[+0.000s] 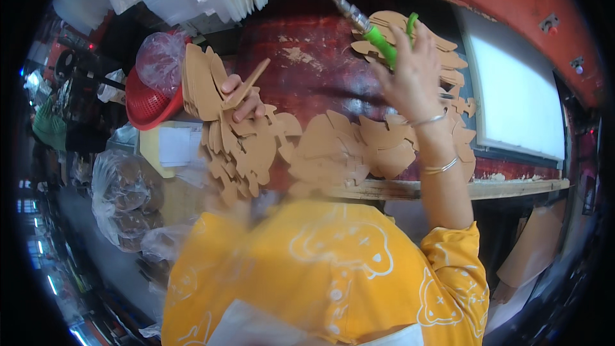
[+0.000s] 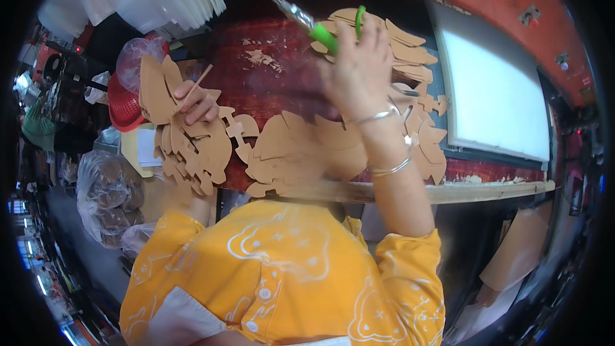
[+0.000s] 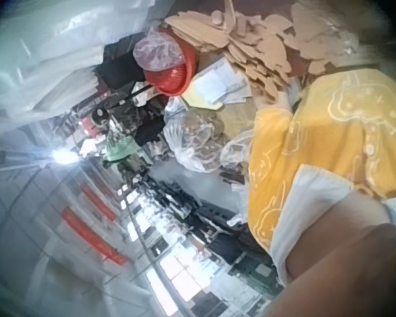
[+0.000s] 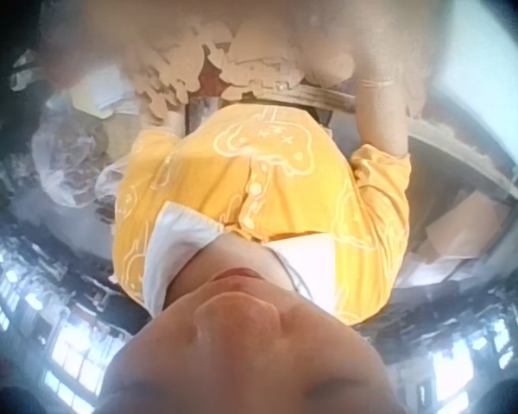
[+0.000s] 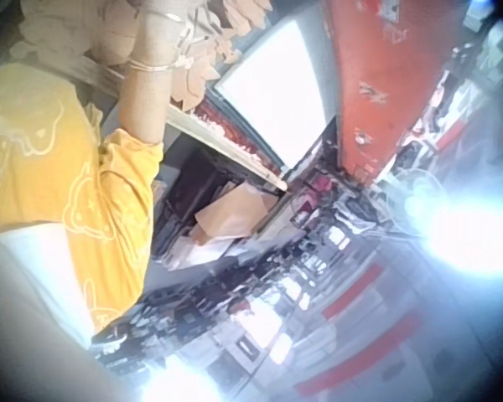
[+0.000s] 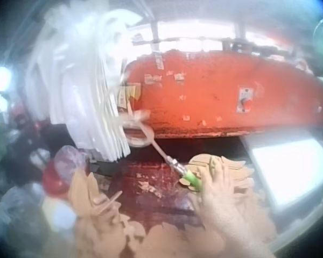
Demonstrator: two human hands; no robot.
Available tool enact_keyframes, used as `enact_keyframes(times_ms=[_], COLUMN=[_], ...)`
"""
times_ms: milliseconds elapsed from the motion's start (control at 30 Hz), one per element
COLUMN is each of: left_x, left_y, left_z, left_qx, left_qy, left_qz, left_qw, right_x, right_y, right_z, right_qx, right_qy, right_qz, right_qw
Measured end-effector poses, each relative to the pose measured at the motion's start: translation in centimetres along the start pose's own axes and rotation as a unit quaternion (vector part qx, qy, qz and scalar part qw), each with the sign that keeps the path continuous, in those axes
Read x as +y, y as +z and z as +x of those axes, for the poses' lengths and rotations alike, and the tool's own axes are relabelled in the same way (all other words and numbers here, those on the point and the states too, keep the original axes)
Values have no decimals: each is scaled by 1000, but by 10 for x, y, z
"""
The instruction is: The person repeatedly picks up flat wooden cutouts from a table, places them into clear plastic bags, and seals the bags. The person also uses a green air gun to blow dust off the cutouts before bagging them. The finished bags are placed on the table.
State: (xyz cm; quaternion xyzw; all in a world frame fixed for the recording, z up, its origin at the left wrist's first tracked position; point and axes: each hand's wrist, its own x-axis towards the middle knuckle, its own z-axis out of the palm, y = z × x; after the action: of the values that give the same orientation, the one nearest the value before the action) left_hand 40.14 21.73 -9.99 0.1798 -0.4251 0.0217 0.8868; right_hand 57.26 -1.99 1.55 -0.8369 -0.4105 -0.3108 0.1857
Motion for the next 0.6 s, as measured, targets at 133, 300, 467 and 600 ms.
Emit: enact_keyframes(times_ms=[133, 300, 467, 600], left_x=[3, 0, 6, 25], left_y=[-17, -20, 10, 47], left_z=[-4, -10, -31, -50], left_qx=[-104, -161, -71, 8], left_qy=[15, 60, 114, 156], left_qz=[-24, -32, -19, 34], left_qw=[994, 985, 991, 987], right_x=[-59, -132, -143, -109], right_y=[46, 97, 102, 90], right_z=[-30, -25, -19, -2], right_qx=[-195, -526, -523, -447], right_qy=[-92, 34, 108, 186], right_qz=[165, 325, 570, 699], right_qw=[962, 785, 625, 526])
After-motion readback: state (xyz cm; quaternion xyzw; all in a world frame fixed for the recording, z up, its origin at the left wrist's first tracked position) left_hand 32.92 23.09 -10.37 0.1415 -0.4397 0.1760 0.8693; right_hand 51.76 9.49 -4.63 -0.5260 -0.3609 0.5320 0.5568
